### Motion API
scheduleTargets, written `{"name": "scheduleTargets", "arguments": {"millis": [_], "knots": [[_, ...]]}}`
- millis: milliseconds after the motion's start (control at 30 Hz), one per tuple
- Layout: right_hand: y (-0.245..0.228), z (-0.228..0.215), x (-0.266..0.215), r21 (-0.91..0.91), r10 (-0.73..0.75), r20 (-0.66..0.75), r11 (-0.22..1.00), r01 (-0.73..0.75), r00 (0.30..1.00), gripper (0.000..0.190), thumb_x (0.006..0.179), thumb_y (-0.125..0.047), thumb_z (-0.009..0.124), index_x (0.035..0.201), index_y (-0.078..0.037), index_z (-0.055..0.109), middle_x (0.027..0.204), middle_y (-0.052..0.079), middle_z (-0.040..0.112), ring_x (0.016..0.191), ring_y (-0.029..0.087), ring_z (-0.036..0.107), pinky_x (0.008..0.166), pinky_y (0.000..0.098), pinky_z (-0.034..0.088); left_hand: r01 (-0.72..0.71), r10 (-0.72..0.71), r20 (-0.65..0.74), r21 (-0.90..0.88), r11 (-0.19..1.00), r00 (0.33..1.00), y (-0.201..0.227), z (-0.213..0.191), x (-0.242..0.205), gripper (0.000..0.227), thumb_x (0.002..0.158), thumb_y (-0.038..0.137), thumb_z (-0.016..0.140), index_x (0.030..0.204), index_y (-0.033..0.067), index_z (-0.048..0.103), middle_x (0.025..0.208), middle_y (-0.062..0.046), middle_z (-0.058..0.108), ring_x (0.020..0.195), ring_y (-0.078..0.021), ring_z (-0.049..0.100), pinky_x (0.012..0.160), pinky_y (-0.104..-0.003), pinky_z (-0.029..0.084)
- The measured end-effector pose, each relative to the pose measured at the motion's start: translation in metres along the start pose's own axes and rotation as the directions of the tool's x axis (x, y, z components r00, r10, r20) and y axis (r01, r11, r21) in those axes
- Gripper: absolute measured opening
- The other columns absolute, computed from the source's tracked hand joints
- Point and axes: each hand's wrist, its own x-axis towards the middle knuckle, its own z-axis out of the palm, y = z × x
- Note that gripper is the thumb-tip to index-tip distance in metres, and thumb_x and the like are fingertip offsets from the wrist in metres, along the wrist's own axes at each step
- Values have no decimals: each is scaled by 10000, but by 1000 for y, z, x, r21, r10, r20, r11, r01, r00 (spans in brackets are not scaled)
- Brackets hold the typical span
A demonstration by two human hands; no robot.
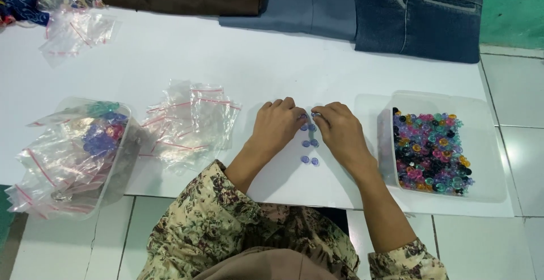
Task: Sorting small colorful buttons from a plastic container and placing them into small transparent plastic bags for packaging.
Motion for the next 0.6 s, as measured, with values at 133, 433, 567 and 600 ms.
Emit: {"name": "scheduleTargets", "arguments": {"millis": [133, 433, 567, 600], "knots": [[-10, -10, -3, 27, 50, 53, 998, -52, 997, 219, 954, -54, 712, 1168, -37, 757, 982, 150, 738, 892, 256, 738, 720, 313, 611, -10, 10, -6, -18, 1000, 1000, 0, -5, -4, 205, 854, 220, 798, 1040, 135, 793, 859, -71, 713, 777, -221, 714, 696, -335, 547], [-23, -54, -38, 86, -190, -172, 975, 207, 967, 183, 944, -10, 713, 1118, -16, 768, 910, 157, 717, 863, 287, 727, 702, 344, 615, -26, 10, -106, -154, 988, 994, 19, -35, 0, 209, 928, 240, 743, 1108, 139, 778, 910, -86, 728, 877, -269, 734, 754, -399, 568], [-9, -96, -56, 89, -199, -213, 971, 222, 956, 168, 937, -32, 740, 1097, -50, 789, 941, 139, 738, 916, 298, 731, 761, 372, 612, -124, 85, -162, -250, 960, 983, 63, -55, 14, 217, 932, 305, 728, 1073, 150, 783, 908, -98, 738, 877, -277, 731, 778, -416, 565], [-3, -106, -61, 68, -167, -234, 980, 187, 958, 141, 943, -61, 746, 1070, -71, 806, 949, 141, 751, 915, 323, 738, 769, 404, 615, -171, 120, -180, -302, 938, 976, 75, -55, 18, 216, 936, 320, 709, 1065, 164, 785, 922, -109, 736, 902, -300, 728, 803, -435, 559]]}}
